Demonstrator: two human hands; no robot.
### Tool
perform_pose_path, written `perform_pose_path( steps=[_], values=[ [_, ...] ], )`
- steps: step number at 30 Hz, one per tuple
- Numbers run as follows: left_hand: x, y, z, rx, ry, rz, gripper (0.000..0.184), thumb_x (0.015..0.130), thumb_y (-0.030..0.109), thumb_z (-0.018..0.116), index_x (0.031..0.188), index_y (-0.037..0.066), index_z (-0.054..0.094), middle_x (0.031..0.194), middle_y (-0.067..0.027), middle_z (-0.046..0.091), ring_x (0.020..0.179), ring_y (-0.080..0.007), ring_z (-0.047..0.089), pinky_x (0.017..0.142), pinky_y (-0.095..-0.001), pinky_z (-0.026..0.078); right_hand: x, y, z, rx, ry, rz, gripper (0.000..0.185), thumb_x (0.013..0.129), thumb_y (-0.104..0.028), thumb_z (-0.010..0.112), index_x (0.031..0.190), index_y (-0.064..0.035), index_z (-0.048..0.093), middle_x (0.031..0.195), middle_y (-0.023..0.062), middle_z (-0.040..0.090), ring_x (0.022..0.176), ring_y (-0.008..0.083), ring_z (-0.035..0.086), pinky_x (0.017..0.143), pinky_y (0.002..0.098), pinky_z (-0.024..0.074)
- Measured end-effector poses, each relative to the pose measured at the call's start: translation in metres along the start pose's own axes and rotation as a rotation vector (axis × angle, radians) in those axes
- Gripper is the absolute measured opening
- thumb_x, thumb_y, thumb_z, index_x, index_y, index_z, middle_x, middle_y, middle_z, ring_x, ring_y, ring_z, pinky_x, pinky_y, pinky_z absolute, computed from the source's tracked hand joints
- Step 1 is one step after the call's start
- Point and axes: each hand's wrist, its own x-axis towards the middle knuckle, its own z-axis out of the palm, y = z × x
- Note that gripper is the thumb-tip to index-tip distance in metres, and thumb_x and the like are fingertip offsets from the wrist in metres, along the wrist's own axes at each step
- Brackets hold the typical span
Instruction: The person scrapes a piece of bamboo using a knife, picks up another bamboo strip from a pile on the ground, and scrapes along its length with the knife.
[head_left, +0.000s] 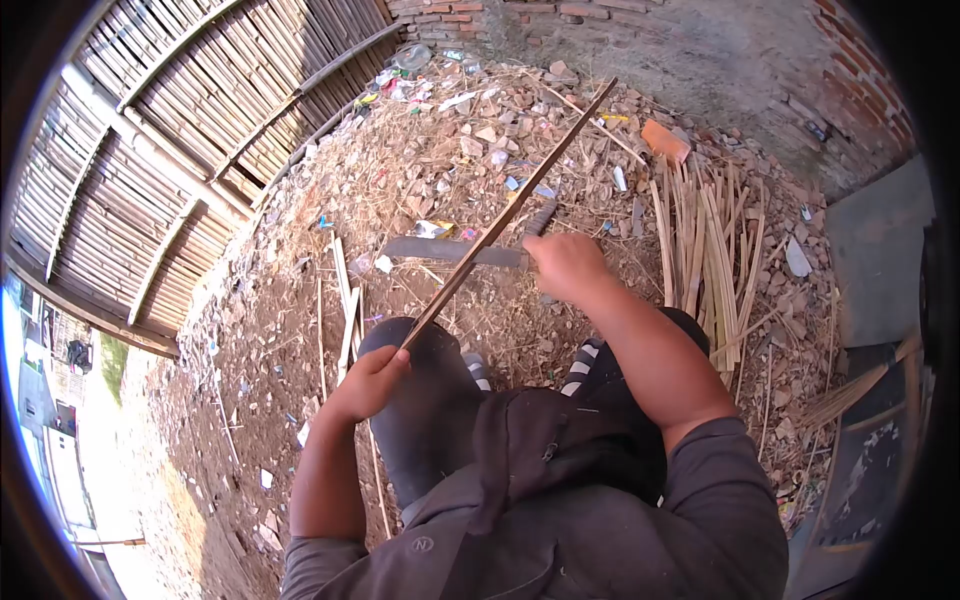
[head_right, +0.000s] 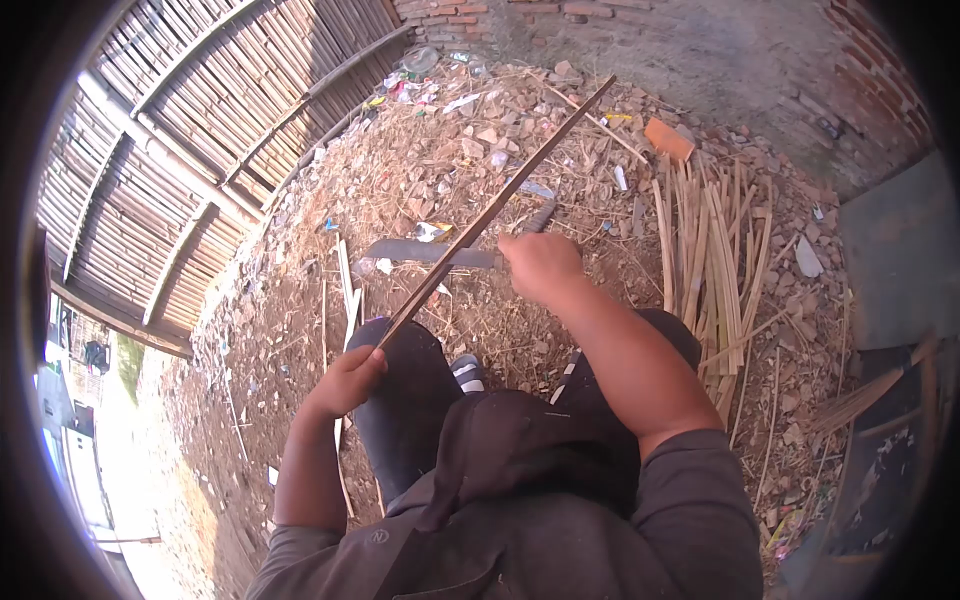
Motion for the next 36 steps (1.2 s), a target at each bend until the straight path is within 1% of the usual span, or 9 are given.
perform_pose_path(
  steps=[3,6,9,11,15,21,24,27,36],
  values=[
    [0.002,0.005,0.004,0.029,0.017,0.023,0.038,0.109,0.035,0.050,0.095,0.002,0.063,0.080,-0.0024,0.059,0.077,-0.0119,0.054,0.072,-0.0325,0.048,-0.006,-0.007,-0.006,0.069,-0.145,-0.054,0.026,0.076,-0.013,0.070,0.101,-0.0115,0.068,0.084,0.0156,0.071,0.084,0.0373,0.071,0.076,0.0514,0.0562],
    [0.005,0.005,0.006,0.096,0.028,0.051,0.038,0.109,0.036,0.050,0.095,0.003,0.062,0.078,-0.0018,0.057,0.075,-0.0114,0.053,0.070,-0.0319,0.047,-0.006,-0.011,-0.006,0.037,-0.125,-0.044,0.026,0.076,-0.013,0.069,0.102,-0.0106,0.069,0.087,0.0164,0.072,0.086,0.0382,0.071,0.077,0.0514,0.0563],
    [-0.012,0.005,0.014,0.138,0.032,0.037,0.038,0.109,0.036,0.049,0.095,0.004,0.062,0.076,0.0000,0.056,0.072,-0.0108,0.052,0.067,-0.0314,0.046,0.014,0.041,-0.014,0.025,-0.085,0.188,0.025,0.076,-0.013,0.069,0.100,-0.0105,0.069,0.089,0.0168,0.072,0.088,0.0382,0.071,0.078,0.0511,0.0567],
    [-0.010,-0.002,0.019,0.115,0.039,0.067,0.038,0.108,0.036,0.052,0.094,0.002,0.061,0.077,-0.0042,0.057,0.075,-0.0125,0.053,0.068,-0.0340,0.047,0.016,0.044,-0.008,0.003,-0.083,0.173,0.024,0.076,-0.012,0.069,0.099,-0.0107,0.069,0.090,0.0169,0.072,0.089,0.0381,0.071,0.078,0.0512,0.0565],
    [-0.021,0.008,0.012,0.074,0.035,-0.018,0.037,0.108,0.035,0.052,0.093,0.001,0.059,0.075,-0.0024,0.055,0.074,-0.0127,0.052,0.067,-0.0345,0.047,0.008,0.020,-0.005,-0.003,-0.032,0.189,0.022,0.076,-0.012,0.068,0.098,-0.0105,0.069,0.091,0.0165,0.071,0.092,0.0381,0.070,0.078,0.0512,0.0562],
    [-0.029,-0.010,0.005,0.198,0.063,0.137,0.041,0.109,0.039,0.049,0.093,0.002,0.061,0.074,-0.0018,0.055,0.071,-0.0133,0.053,0.066,-0.0347,0.047,0.005,0.019,-0.019,0.097,-0.186,0.188,0.026,0.075,-0.015,0.067,0.101,-0.0101,0.070,0.092,0.0187,0.071,0.093,0.0386,0.070,0.080,0.0514,0.0554],
    [-0.033,-0.014,0.003,0.241,0.036,0.078,0.041,0.108,0.039,0.050,0.095,0.002,0.062,0.074,-0.0036,0.057,0.072,-0.0140,0.054,0.066,-0.0353,0.047,0.004,0.025,-0.017,0.153,-0.283,0.141,0.027,0.075,-0.015,0.067,0.101,-0.0097,0.071,0.094,0.0197,0.071,0.092,0.0392,0.069,0.080,0.0502,0.0551],
    [-0.037,-0.013,0.005,0.234,0.013,0.028,0.040,0.108,0.038,0.051,0.097,0.002,0.064,0.075,-0.0042,0.059,0.073,-0.0141,0.055,0.067,-0.0355,0.048,0.008,0.030,-0.005,0.123,-0.407,0.161,0.043,0.075,-0.014,0.063,0.117,-0.0122,0.070,0.109,0.0176,0.072,0.104,0.0357,0.069,0.089,0.0477,0.0560],
    [-0.033,-0.016,0.002,0.276,-0.019,0.020,0.038,0.108,0.038,0.051,0.099,0.004,0.065,0.081,-0.0058,0.062,0.078,-0.0158,0.057,0.072,-0.0355,0.049,0.016,0.039,0.006,0.147,-0.635,0.130,0.057,0.073,-0.016,0.068,0.130,-0.0063,0.066,0.113,0.0215,0.072,0.106,0.0362,0.069,0.091,0.0444,0.0562]
  ],
)
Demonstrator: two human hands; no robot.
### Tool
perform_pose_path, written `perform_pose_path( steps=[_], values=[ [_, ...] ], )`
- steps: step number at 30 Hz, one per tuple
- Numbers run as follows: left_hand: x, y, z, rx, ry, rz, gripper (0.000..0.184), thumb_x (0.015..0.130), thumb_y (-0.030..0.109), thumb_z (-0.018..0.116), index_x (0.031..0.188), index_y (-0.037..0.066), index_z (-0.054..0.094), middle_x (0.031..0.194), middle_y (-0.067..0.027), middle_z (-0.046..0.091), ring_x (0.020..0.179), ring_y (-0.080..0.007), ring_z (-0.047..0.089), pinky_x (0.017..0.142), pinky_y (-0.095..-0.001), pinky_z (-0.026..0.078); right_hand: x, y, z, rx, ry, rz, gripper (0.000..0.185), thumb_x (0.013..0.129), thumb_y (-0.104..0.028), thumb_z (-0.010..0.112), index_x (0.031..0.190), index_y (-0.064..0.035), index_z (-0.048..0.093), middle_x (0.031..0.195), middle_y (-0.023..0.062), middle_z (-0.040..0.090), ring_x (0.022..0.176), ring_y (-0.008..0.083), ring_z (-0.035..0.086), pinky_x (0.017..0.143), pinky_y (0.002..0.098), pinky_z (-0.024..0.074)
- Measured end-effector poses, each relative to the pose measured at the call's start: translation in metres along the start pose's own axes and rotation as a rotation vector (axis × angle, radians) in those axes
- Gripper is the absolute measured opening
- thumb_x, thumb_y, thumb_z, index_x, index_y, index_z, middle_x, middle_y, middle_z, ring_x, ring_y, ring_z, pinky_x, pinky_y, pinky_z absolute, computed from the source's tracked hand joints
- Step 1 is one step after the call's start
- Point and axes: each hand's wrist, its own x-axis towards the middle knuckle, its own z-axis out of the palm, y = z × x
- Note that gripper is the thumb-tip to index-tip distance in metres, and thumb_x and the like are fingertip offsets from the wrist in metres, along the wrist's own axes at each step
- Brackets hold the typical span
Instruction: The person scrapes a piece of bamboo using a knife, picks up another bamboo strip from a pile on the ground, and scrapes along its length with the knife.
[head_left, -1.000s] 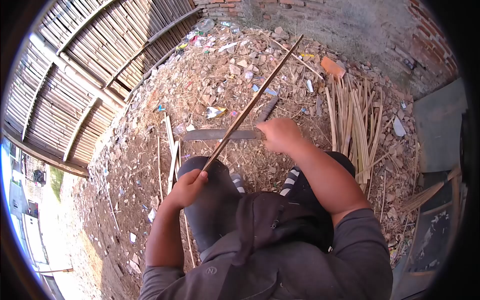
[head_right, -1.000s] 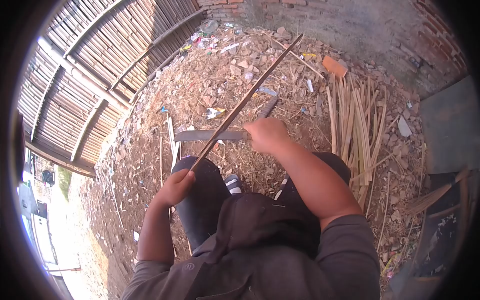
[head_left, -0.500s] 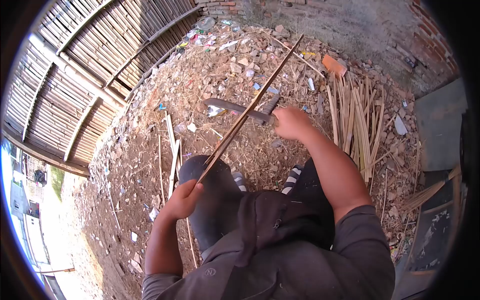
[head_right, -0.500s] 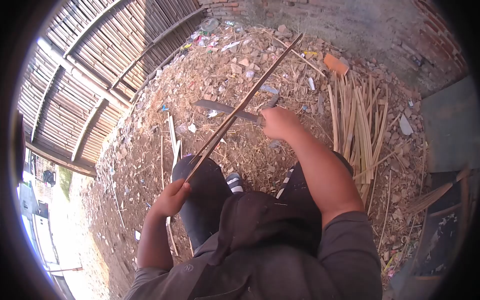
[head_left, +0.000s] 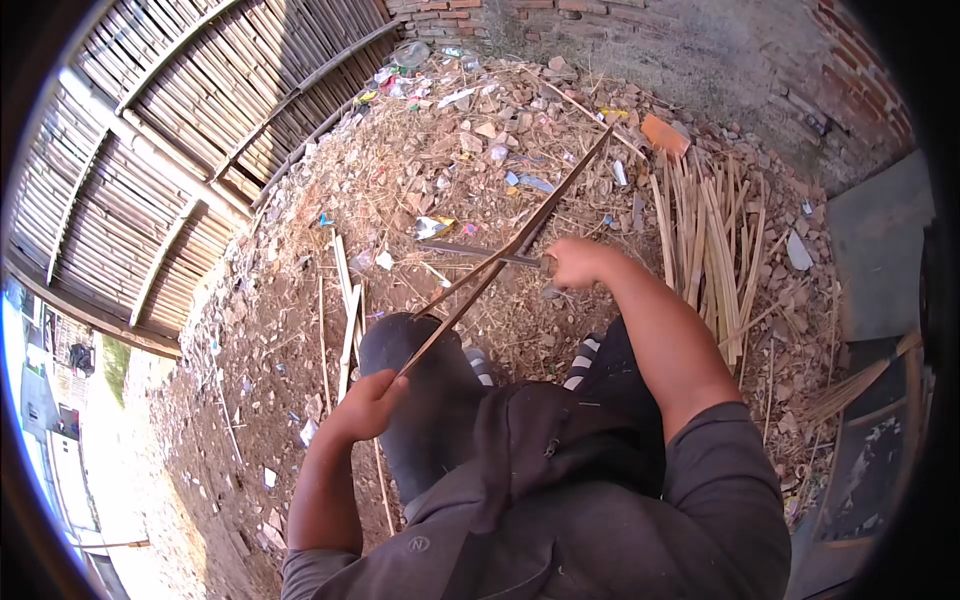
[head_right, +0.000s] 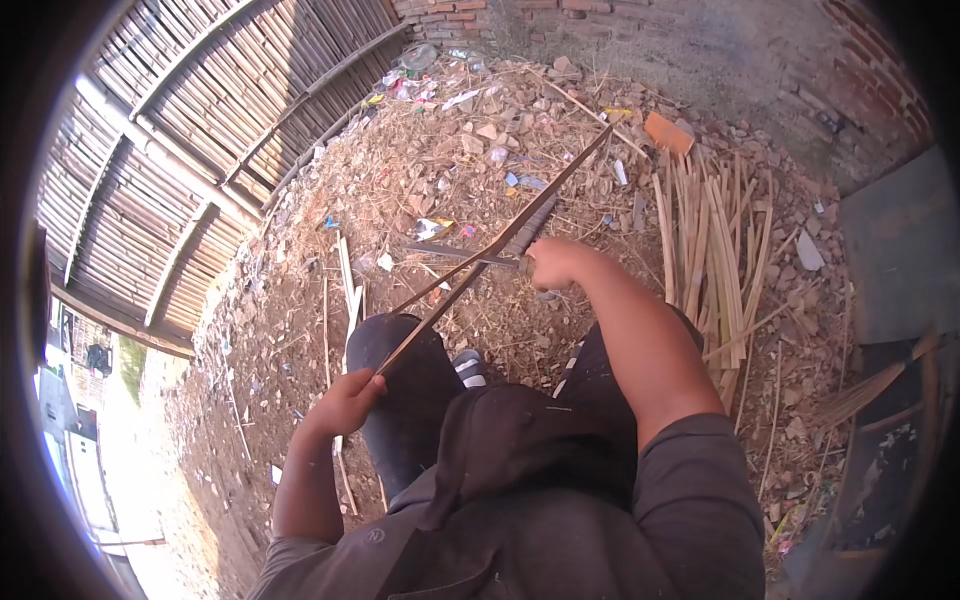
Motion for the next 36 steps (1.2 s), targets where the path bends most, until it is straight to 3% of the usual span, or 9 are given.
perform_pose_path(
  steps=[6,9,12,15,18,21,27,28,36],
  values=[
    [0.003,0.000,0.001,0.039,-0.016,-0.009,0.038,0.108,0.038,0.051,0.100,0.004,0.065,0.083,-0.0063,0.062,0.084,-0.0171,0.058,0.077,-0.0366,0.049,0.003,0.015,0.003,0.219,-0.136,0.065,0.071,0.071,-0.021,0.076,0.138,-0.0054,0.061,0.102,0.0174,0.073,0.090,0.0319,0.071,0.080,0.0434,0.0556],
    [0.003,-0.003,0.004,-0.020,0.045,0.059,0.040,0.108,0.040,0.050,0.099,0.004,0.065,0.080,-0.0040,0.060,0.079,-0.0150,0.057,0.073,-0.0349,0.049,0.005,0.015,0.007,0.472,0.029,-0.048,0.034,0.070,-0.020,0.082,0.094,-0.0002,0.067,0.081,0.0121,0.069,0.066,0.0226,0.063,0.061,0.0392,0.0503],
    [-0.005,0.012,0.005,-0.185,0.057,-0.014,0.034,0.108,0.029,0.053,0.089,0.001,0.058,0.073,-0.0035,0.054,0.071,-0.0125,0.049,0.066,-0.0345,0.045,0.006,0.005,0.007,0.263,0.116,-0.049,0.029,0.071,-0.017,0.075,0.096,-0.0023,0.068,0.084,0.0153,0.070,0.071,0.0273,0.068,0.065,0.0416,0.0524],
    [-0.005,0.008,0.005,-0.250,0.041,-0.045,0.034,0.108,0.029,0.052,0.089,0.002,0.058,0.074,0.0001,0.054,0.073,-0.0098,0.049,0.065,-0.0318,0.044,-0.001,-0.004,0.013,0.074,0.399,-0.161,0.028,0.073,-0.013,0.069,0.099,-0.0059,0.070,0.087,0.0193,0.071,0.079,0.0348,0.071,0.073,0.0457,0.0548],
    [-0.006,0.010,0.006,-0.232,0.047,-0.020,0.034,0.108,0.029,0.052,0.090,0.001,0.059,0.074,-0.0007,0.054,0.072,-0.0106,0.049,0.066,-0.0325,0.045,-0.015,-0.021,0.010,-0.072,0.414,-0.095,0.024,0.075,-0.013,0.067,0.098,-0.0089,0.070,0.092,0.0176,0.072,0.091,0.0383,0.071,0.078,0.0512,0.0560],
    [0.000,0.007,0.007,-0.220,0.053,-0.018,0.035,0.108,0.030,0.052,0.090,0.001,0.058,0.074,-0.0014,0.054,0.072,-0.0107,0.049,0.066,-0.0329,0.045,-0.026,-0.043,0.015,-0.205,0.451,-0.223,0.030,0.075,-0.011,0.066,0.105,-0.0107,0.069,0.089,0.0179,0.072,0.087,0.0383,0.071,0.080,0.0519,0.0554],
    [-0.020,0.002,0.011,-0.130,0.085,0.055,0.038,0.108,0.032,0.051,0.087,0.001,0.056,0.072,-0.0032,0.054,0.070,-0.0125,0.049,0.065,-0.0346,0.045,-0.011,-0.003,-0.002,-0.106,0.617,0.046,0.024,0.076,-0.009,0.066,0.100,-0.0103,0.067,0.088,0.0167,0.072,0.087,0.0377,0.071,0.079,0.0518,0.0556],
    [-0.021,0.002,0.010,-0.141,0.086,0.029,0.038,0.108,0.032,0.051,0.087,0.001,0.056,0.072,-0.0036,0.054,0.070,-0.0129,0.049,0.064,-0.0350,0.045,-0.007,-0.005,0.000,-0.134,0.595,0.082,0.022,0.081,-0.012,0.067,0.103,-0.0128,0.068,0.090,0.0125,0.074,0.087,0.0341,0.073,0.075,0.0500,0.0570],
    [-0.020,-0.015,0.010,-0.095,0.097,0.066,0.039,0.108,0.032,0.052,0.085,0.000,0.054,0.070,-0.0083,0.053,0.068,-0.0164,0.047,0.063,-0.0378,0.044,-0.009,-0.010,0.000,0.141,0.432,0.036,0.029,0.078,-0.016,0.067,0.105,-0.0057,0.069,0.095,0.0196,0.072,0.095,0.0371,0.071,0.082,0.0496,0.0559]
  ],
)
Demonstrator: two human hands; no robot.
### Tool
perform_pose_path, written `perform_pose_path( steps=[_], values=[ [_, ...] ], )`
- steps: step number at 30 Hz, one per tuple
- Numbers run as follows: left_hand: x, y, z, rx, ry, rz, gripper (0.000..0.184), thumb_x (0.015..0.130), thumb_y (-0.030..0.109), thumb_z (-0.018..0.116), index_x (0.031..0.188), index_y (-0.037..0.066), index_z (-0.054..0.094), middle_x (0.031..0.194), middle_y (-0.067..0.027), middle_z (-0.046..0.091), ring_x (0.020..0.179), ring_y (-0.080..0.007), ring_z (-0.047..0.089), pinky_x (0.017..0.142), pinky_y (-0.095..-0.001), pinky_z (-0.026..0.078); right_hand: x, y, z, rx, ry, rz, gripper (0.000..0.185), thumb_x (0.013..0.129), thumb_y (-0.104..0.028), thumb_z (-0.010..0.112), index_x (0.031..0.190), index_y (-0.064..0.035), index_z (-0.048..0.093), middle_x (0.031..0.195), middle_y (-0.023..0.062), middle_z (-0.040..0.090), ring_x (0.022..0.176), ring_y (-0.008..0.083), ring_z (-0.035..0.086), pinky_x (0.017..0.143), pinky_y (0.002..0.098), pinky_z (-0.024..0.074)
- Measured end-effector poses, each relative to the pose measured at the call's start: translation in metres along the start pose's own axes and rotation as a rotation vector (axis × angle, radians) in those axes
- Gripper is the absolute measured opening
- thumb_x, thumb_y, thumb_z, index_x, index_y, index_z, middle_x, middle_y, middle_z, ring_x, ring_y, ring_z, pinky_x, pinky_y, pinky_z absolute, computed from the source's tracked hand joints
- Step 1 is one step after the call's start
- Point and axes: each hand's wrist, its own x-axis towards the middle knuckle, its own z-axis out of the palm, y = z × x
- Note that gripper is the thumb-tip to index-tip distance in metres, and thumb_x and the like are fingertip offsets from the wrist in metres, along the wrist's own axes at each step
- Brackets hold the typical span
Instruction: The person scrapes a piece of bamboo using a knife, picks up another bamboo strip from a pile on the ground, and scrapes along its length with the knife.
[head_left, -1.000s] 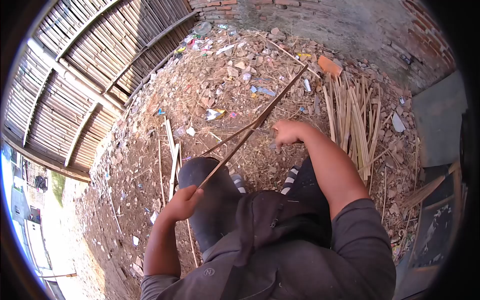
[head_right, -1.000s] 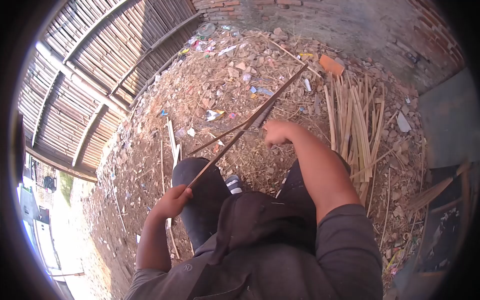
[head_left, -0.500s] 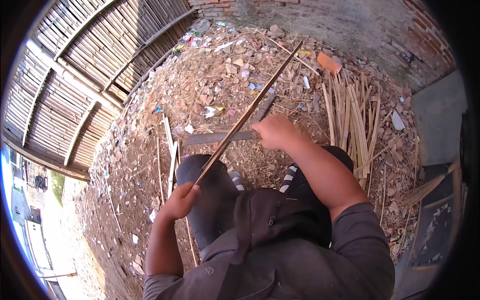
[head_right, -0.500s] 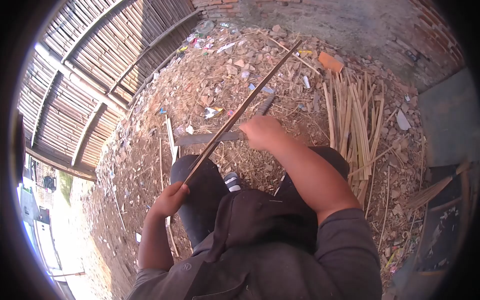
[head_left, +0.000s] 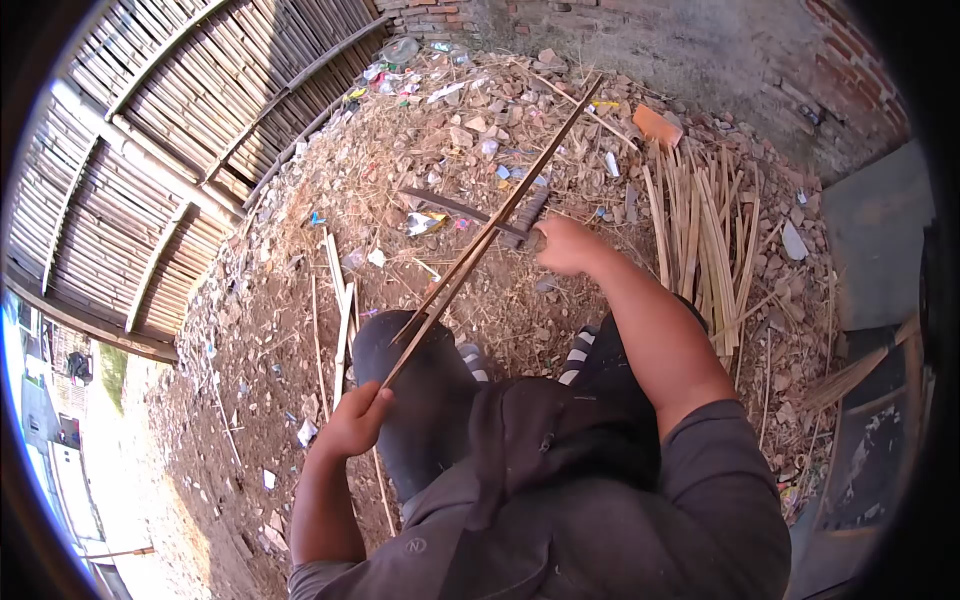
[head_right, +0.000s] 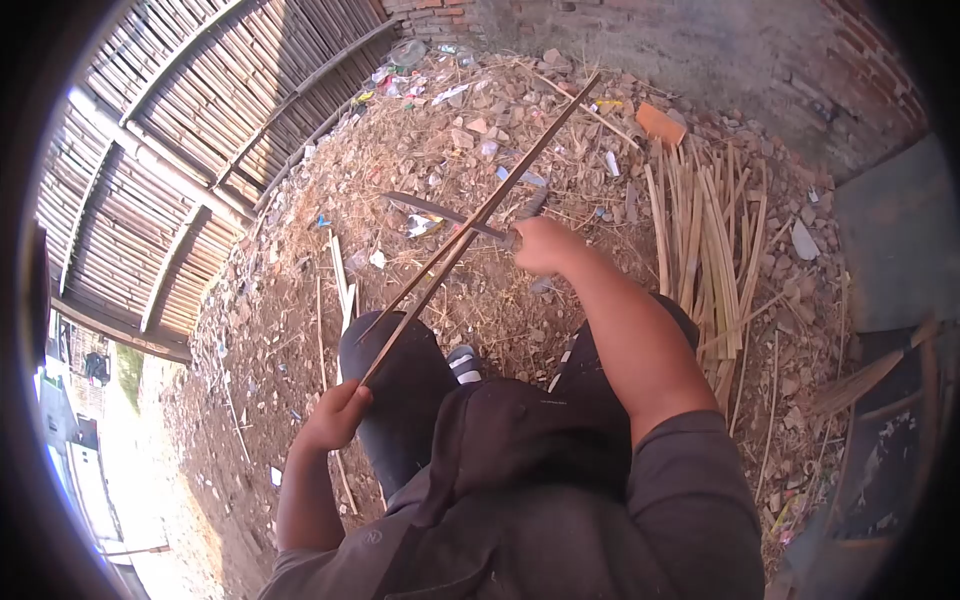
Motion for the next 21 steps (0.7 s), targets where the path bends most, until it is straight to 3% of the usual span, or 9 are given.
perform_pose_path(
  steps=[5,8,11,12,15,18,21],
  values=[
    [-0.001,0.000,0.001,-0.017,0.008,-0.002,0.039,0.108,0.033,0.052,0.087,0.000,0.054,0.070,-0.0081,0.054,0.069,-0.0167,0.048,0.064,-0.0383,0.045,0.016,0.020,0.029,0.160,-0.041,-0.065,0.028,0.076,-0.017,0.070,0.102,-0.0066,0.068,0.095,0.0199,0.071,0.093,0.0383,0.070,0.083,0.0499,0.0554],
    [-0.004,0.010,-0.005,-0.086,-0.015,-0.052,0.037,0.108,0.032,0.052,0.089,0.001,0.057,0.072,-0.0062,0.055,0.070,-0.0153,0.049,0.065,-0.0370,0.045,-0.008,-0.008,0.012,-0.172,0.156,-0.079,0.028,0.079,-0.013,0.067,0.107,-0.0112,0.068,0.094,0.0172,0.073,0.093,0.0350,0.072,0.079,0.0485,0.0562],
    [-0.011,0.002,-0.013,-0.091,-0.045,-0.060,0.037,0.109,0.035,0.050,0.093,0.004,0.061,0.072,-0.0004,0.055,0.065,-0.0100,0.051,0.061,-0.0318,0.047,-0.003,0.004,0.012,-0.336,0.206,-0.184,0.023,0.081,-0.011,0.066,0.104,-0.0118,0.068,0.087,0.0146,0.073,0.086,0.0351,0.073,0.076,0.0490,0.0558],
    [-0.015,-0.002,-0.016,-0.078,-0.054,-0.056,0.037,0.109,0.037,0.050,0.094,0.005,0.063,0.071,0.0021,0.055,0.062,-0.0076,0.052,0.058,-0.0294,0.047,-0.001,0.006,0.009,-0.325,0.208,-0.164,0.023,0.080,-0.011,0.068,0.103,-0.0114,0.067,0.087,0.0144,0.072,0.087,0.0358,0.072,0.076,0.0500,0.0553],
    [-0.025,-0.003,-0.023,-0.135,-0.072,-0.154,0.035,0.109,0.033,0.052,0.094,0.002,0.060,0.075,-0.0016,0.056,0.072,-0.0109,0.049,0.066,-0.0327,0.045,0.006,0.011,0.001,-0.300,0.256,-0.134,0.024,0.077,-0.013,0.070,0.101,-0.0106,0.064,0.087,0.0144,0.071,0.087,0.0373,0.071,0.076,0.0522,0.0543],
    [-0.026,-0.007,-0.021,-0.134,-0.035,-0.062,0.038,0.108,0.040,0.051,0.097,0.005,0.062,0.071,0.0025,0.054,0.062,-0.0079,0.051,0.057,-0.0292,0.046,0.007,0.006,0.000,-0.256,0.331,-0.118,0.024,0.077,-0.012,0.069,0.100,-0.0103,0.064,0.087,0.0155,0.071,0.086,0.0377,0.071,0.076,0.0527,0.0545],
    [-0.025,-0.003,-0.014,-0.133,-0.033,-0.051,0.037,0.109,0.039,0.051,0.097,0.006,0.062,0.073,0.0034,0.053,0.064,-0.0068,0.049,0.057,-0.0278,0.043,0.007,0.000,-0.003,-0.149,0.296,-0.020,0.023,0.076,-0.014,0.070,0.099,-0.0081,0.065,0.087,0.0177,0.070,0.087,0.0384,0.070,0.076,0.0520,0.0548]
  ],
)
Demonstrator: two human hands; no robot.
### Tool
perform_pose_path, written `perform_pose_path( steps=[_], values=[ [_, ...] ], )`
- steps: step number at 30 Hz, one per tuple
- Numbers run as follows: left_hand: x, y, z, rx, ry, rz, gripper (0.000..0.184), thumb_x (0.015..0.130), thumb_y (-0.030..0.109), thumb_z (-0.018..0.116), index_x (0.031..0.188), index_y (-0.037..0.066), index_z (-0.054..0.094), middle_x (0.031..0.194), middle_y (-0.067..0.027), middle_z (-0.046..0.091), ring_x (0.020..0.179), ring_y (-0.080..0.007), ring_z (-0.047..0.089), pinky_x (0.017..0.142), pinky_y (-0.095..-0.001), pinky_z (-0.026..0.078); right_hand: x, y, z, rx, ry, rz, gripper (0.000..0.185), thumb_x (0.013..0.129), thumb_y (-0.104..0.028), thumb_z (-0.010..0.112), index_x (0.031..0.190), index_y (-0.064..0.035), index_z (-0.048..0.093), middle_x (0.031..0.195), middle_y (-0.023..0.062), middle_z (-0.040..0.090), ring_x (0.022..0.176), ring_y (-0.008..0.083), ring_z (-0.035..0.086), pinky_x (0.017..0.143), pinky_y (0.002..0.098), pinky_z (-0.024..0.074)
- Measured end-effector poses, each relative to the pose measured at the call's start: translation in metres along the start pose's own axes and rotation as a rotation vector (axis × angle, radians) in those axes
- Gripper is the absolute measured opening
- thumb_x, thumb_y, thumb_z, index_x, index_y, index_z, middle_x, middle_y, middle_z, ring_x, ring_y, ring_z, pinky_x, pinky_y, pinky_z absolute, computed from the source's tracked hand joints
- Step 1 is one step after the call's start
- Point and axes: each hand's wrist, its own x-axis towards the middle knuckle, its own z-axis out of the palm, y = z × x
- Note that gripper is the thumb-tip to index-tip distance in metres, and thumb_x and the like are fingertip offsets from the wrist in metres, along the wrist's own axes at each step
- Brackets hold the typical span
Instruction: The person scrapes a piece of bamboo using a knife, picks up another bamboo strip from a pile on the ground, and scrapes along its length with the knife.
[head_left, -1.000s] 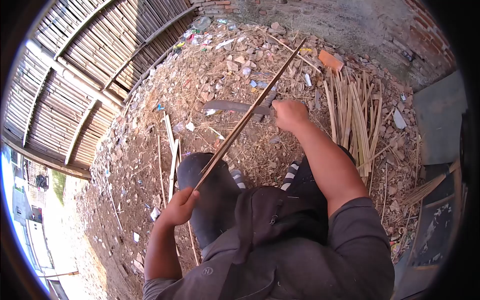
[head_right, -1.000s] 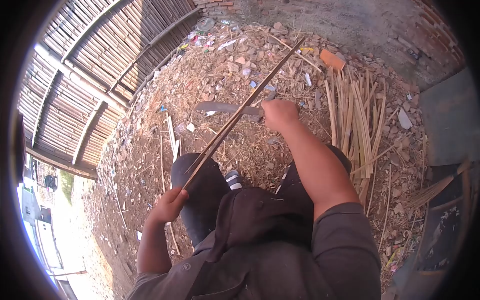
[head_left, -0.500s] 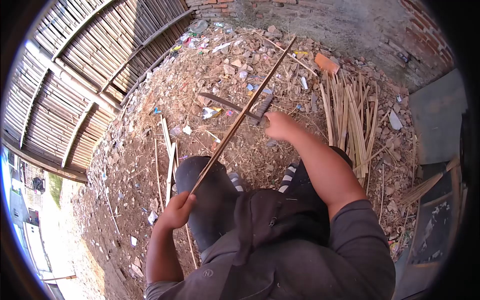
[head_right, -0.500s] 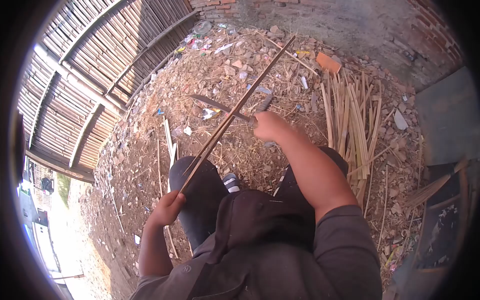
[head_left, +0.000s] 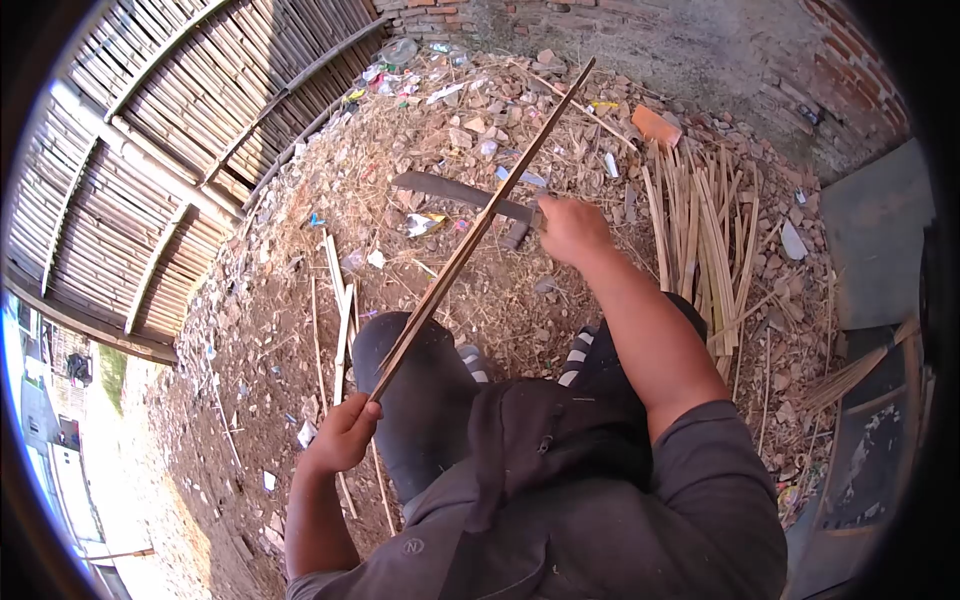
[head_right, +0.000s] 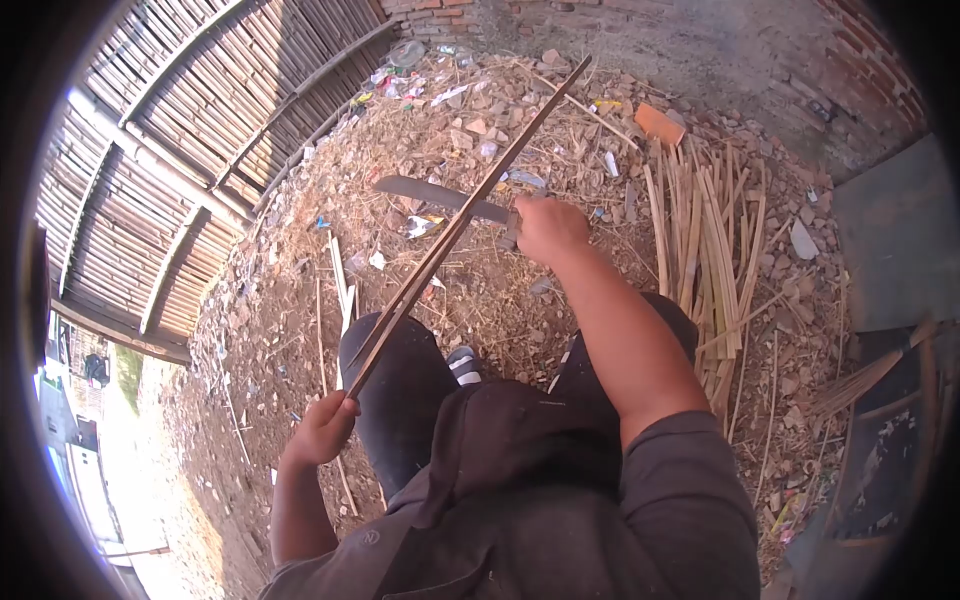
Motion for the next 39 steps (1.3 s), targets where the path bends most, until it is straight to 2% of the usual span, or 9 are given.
perform_pose_path(
  steps=[8,11,14,20,23,26,32,35,39],
  values=[
    [0.012,-0.013,0.010,0.004,-0.024,0.036,0.034,0.110,0.036,0.049,0.095,0.007,0.060,0.073,0.0057,0.052,0.065,-0.0050,0.047,0.058,-0.0260,0.041,-0.003,0.017,0.004,0.312,-0.356,0.087,0.029,0.076,-0.016,0.068,0.103,-0.0073,0.069,0.093,0.0177,0.071,0.087,0.0361,0.069,0.080,0.0466,0.0548],
    [0.011,-0.012,0.010,-0.034,-0.033,0.018,0.034,0.110,0.036,0.049,0.095,0.007,0.060,0.072,0.0057,0.052,0.064,-0.0050,0.046,0.057,-0.0261,0.040,-0.003,0.023,0.021,0.373,-0.301,0.032,0.027,0.076,-0.015,0.069,0.102,-0.0076,0.067,0.093,0.0157,0.071,0.089,0.0363,0.070,0.080,0.0475,0.0548],
    [0.004,-0.008,0.005,-0.110,-0.054,-0.060,0.033,0.110,0.034,0.050,0.095,0.006,0.060,0.072,0.0046,0.052,0.064,-0.0062,0.046,0.058,-0.0273,0.040,-0.017,-0.007,-0.009,-0.063,-0.140,-0.004,0.025,0.079,-0.015,0.070,0.104,-0.0109,0.070,0.096,0.0147,0.074,0.094,0.0340,0.072,0.080,0.0484,0.0558],
    [-0.020,-0.017,-0.008,-0.220,-0.101,-0.145,0.033,0.110,0.035,0.050,0.097,0.006,0.060,0.068,0.0060,0.049,0.059,-0.0043,0.043,0.053,-0.0252,0.037,-0.004,0.015,0.011,-0.151,-0.034,-0.092,0.021,0.081,-0.013,0.069,0.102,-0.0129,0.067,0.092,0.0113,0.074,0.089,0.0337,0.072,0.076,0.0498,0.0557],
    [-0.026,-0.026,-0.009,-0.216,-0.071,-0.124,0.034,0.110,0.035,0.050,0.097,0.006,0.061,0.066,0.0058,0.050,0.058,-0.0046,0.043,0.053,-0.0258,0.037,0.000,0.008,0.007,-0.116,-0.027,-0.082,0.021,0.080,-0.014,0.069,0.101,-0.0117,0.068,0.094,0.0125,0.074,0.091,0.0339,0.072,0.077,0.0497,0.0559],
    [-0.028,-0.018,-0.004,-0.074,-0.006,-0.058,0.034,0.110,0.033,0.050,0.096,0.004,0.062,0.066,0.0048,0.051,0.059,-0.0052,0.044,0.054,-0.0268,0.039,-0.001,0.000,0.001,-0.011,-0.169,0.083,0.024,0.079,-0.015,0.068,0.102,-0.0104,0.069,0.098,0.0163,0.073,0.095,0.0352,0.071,0.080,0.0491,0.0561],
    [-0.019,-0.020,0.007,-0.031,0.023,-0.053,0.032,0.109,0.031,0.052,0.096,0.003,0.064,0.067,0.0041,0.052,0.060,-0.0057,0.046,0.055,-0.0271,0.040,0.005,0.022,0.018,0.330,-0.392,0.115,0.033,0.077,-0.014,0.066,0.108,-0.0045,0.069,0.101,0.0217,0.072,0.097,0.0408,0.069,0.085,0.0482,0.0558],
    [-0.019,-0.018,0.009,-0.075,0.026,-0.119,0.032,0.109,0.031,0.052,0.097,0.003,0.064,0.067,0.0052,0.052,0.061,-0.0055,0.046,0.056,-0.0267,0.040,-0.013,0.004,0.011,0.213,-0.237,0.173,0.034,0.077,-0.013,0.066,0.110,-0.0057,0.069,0.101,0.0211,0.072,0.098,0.0389,0.070,0.085,0.0488,0.0557],
    [-0.022,-0.014,0.005,-0.100,0.017,-0.113,0.033,0.109,0.032,0.052,0.097,0.003,0.064,0.068,0.0062,0.052,0.063,-0.0055,0.046,0.057,-0.0270,0.040,-0.026,-0.019,-0.005,0.061,-0.207,-0.115,0.028,0.077,-0.014,0.068,0.104,-0.0077,0.067,0.088,0.0178,0.072,0.088,0.0383,0.071,0.078,0.0501,0.0563]
  ],
)
